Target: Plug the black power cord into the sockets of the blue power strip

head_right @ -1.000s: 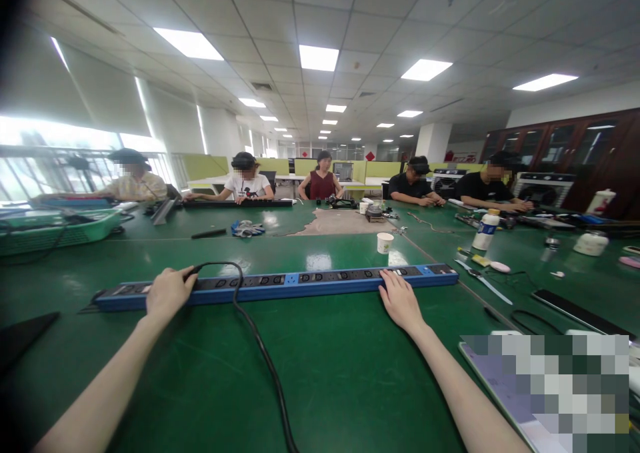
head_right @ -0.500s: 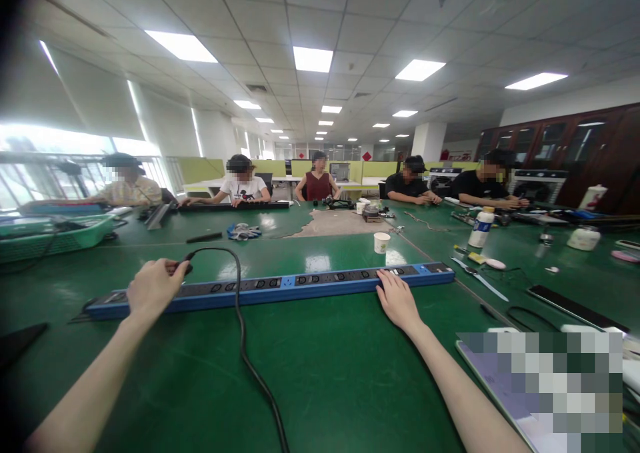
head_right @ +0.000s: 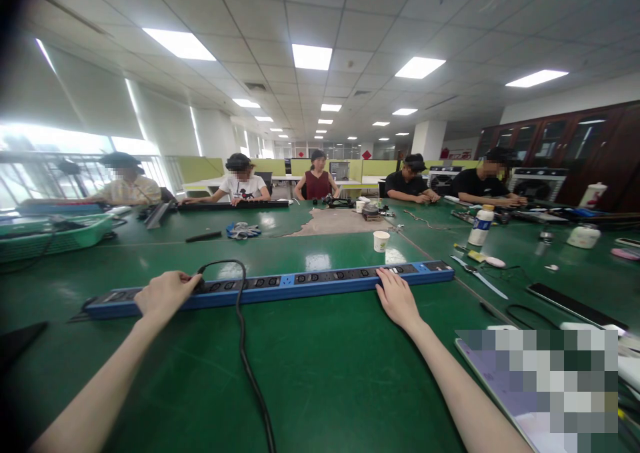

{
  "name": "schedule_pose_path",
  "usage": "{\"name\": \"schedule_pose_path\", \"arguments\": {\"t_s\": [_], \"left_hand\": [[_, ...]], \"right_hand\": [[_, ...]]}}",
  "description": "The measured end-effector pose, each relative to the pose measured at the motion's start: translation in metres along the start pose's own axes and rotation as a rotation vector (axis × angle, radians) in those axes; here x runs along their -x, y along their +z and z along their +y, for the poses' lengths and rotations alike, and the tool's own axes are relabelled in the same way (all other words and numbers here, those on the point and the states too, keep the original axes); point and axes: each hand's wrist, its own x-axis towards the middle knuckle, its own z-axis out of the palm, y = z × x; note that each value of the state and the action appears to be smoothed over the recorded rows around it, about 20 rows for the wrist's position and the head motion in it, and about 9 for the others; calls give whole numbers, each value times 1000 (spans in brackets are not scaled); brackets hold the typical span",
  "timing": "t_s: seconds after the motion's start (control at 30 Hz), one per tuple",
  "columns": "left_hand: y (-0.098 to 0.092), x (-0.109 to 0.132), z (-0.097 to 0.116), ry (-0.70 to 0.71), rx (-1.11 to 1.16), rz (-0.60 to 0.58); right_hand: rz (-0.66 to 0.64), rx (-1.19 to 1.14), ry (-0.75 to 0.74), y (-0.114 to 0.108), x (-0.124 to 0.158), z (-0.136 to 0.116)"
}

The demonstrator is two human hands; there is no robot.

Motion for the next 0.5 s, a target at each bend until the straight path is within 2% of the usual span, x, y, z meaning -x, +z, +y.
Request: {"name": "schedule_pose_path", "arguments": {"t_s": [0.1,0.27,0.5], "left_hand": [[6,3,6,-65,-60,66],[12,8,12,-21,-80,79],[8,5,10,2,-68,18]], "right_hand": [[-3,-2,7,-1,0,-2],[-1,6,9,-2,0,-5],[2,8,6,0,0,-2]]}}
